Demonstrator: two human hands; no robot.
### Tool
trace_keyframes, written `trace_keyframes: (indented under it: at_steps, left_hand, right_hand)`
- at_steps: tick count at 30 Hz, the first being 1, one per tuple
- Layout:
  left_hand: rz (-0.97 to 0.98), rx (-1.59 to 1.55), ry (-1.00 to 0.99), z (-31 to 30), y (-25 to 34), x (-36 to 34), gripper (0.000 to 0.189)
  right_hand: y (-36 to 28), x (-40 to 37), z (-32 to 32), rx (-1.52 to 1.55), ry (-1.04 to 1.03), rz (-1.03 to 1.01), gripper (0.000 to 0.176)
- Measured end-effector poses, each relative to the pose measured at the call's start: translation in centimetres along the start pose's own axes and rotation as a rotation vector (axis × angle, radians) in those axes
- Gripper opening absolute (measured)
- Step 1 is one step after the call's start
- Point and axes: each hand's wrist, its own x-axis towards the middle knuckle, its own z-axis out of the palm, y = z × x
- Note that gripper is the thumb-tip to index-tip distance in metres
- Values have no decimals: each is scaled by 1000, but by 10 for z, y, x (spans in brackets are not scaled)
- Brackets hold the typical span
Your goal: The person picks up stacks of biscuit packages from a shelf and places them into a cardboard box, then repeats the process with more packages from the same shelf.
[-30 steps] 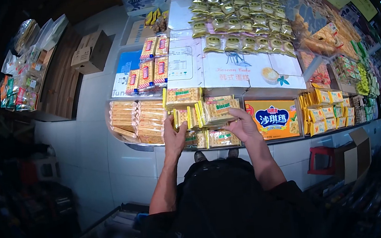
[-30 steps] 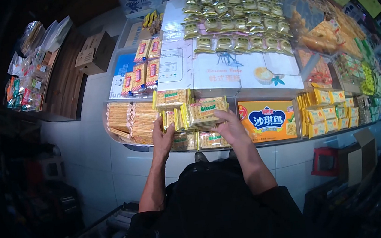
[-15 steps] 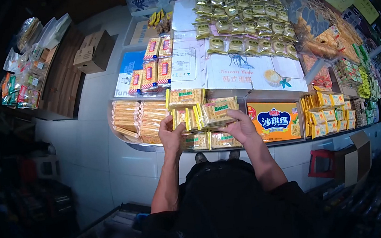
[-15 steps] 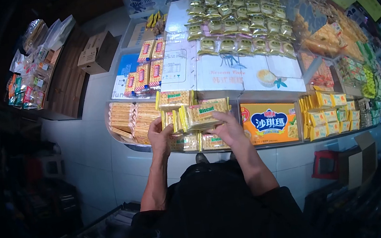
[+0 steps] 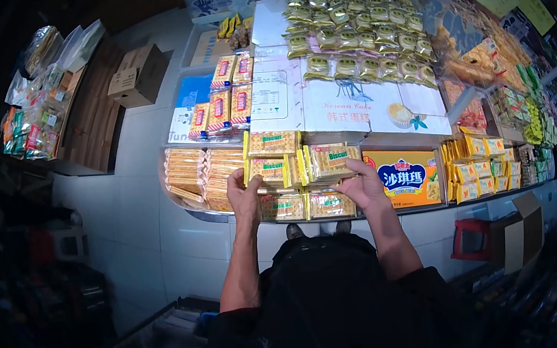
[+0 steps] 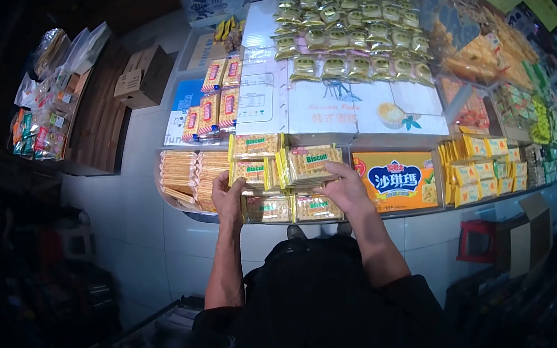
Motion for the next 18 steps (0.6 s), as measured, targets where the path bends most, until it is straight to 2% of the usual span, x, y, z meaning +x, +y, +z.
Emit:
trace_keyframes:
  at_steps: [9, 14, 16, 18]
  left_hand:
    - [-66, -38, -75, 3, 1, -5, 49]
    - [-87, -44, -92, 1, 7, -8, 59]
    - [-12, 32, -52, 0, 10, -5, 66]
    - [-4, 84, -91, -2, 14, 3, 68]
  right_hand:
    - [-3, 0, -1, -14, 17, -29, 54]
    - [-42, -13, -18, -28, 50, -206, 52]
    - [-50, -19, -21, -68, 41, -226, 47]
    - [-51, -19, -26, -229, 126, -316, 44]
